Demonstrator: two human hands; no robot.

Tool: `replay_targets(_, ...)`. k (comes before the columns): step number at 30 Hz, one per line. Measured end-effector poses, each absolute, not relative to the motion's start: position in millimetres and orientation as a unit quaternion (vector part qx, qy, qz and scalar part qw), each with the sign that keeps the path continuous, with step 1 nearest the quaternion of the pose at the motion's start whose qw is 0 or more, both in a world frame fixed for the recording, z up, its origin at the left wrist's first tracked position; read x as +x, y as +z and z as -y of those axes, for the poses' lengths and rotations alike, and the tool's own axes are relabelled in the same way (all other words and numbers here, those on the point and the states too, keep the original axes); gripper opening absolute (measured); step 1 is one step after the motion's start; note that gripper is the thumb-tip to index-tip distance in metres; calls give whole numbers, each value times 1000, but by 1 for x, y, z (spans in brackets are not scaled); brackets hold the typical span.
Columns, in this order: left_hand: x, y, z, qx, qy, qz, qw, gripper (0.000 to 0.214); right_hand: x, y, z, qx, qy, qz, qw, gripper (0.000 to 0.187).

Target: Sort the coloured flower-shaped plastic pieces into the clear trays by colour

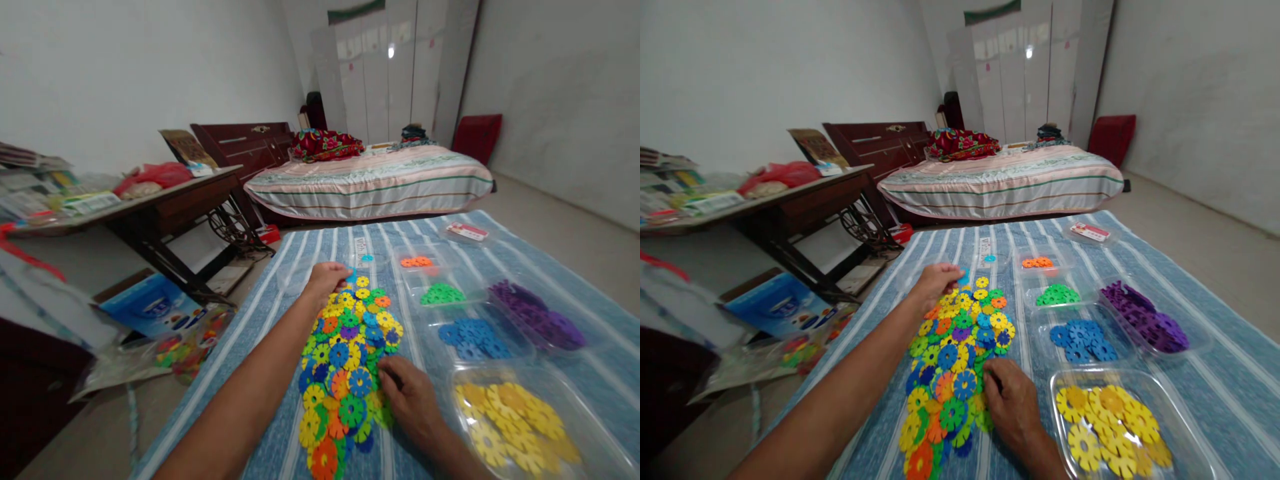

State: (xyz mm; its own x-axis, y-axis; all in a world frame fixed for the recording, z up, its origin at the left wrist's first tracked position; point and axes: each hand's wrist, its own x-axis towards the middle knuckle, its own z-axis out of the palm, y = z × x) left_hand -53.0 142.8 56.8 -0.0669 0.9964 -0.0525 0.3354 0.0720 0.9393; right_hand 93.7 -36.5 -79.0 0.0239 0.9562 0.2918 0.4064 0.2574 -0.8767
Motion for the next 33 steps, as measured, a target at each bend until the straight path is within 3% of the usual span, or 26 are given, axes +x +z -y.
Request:
replay_targets(4, -24, 71, -174, 487, 464, -605, 425, 23, 95, -77, 36, -536, 291, 637, 471, 22)
replay_targets(9, -38, 54, -146, 507, 451, -599, 425, 17, 95, -74, 36, -533, 292, 639, 472, 23)
replay_targets(20, -118, 6, -42, 678, 297, -623, 254, 15, 99, -77, 37, -539, 291, 633, 474, 23)
replay_targets(33, -110, -10, 14, 710, 313, -608, 169, 14, 103, -69, 39, -542, 289, 632, 472, 24)
